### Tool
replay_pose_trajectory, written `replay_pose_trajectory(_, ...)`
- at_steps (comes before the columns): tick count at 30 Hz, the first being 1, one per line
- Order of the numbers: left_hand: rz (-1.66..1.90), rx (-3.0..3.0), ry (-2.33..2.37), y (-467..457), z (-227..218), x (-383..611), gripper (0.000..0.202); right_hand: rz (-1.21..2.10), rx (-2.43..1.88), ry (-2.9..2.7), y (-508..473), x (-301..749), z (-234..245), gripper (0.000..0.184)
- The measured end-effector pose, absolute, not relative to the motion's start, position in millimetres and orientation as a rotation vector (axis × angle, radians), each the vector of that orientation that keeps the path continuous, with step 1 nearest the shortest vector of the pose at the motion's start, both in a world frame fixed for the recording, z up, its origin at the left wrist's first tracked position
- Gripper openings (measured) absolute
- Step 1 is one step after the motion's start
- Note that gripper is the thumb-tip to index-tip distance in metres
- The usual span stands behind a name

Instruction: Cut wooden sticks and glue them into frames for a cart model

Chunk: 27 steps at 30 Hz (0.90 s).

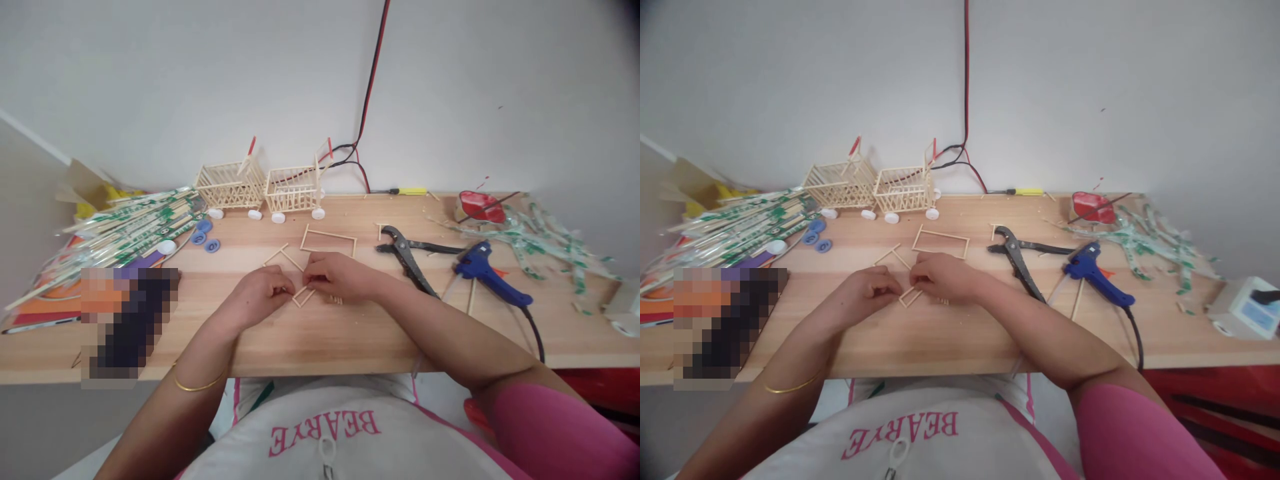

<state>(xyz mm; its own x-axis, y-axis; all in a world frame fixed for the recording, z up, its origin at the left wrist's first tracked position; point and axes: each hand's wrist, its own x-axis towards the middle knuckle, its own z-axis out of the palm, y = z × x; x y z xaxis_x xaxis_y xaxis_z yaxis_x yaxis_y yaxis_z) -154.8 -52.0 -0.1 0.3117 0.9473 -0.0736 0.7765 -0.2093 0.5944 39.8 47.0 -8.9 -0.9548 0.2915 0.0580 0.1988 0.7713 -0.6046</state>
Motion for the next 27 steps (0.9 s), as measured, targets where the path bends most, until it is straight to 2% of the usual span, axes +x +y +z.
replay_pose_trajectory(18, 0.402, 2.055, 1.704, -51.2, -6.7, -139.6, 0.014, 0.923, -0.395, -2.802, 46.9, 39.1, -9.6, 0.014)
replay_pose_trajectory(27, 0.514, 1.944, 1.716, -52.1, -5.6, -144.8, 0.017, 0.984, -0.373, -2.743, 49.0, 40.4, -8.6, 0.013)
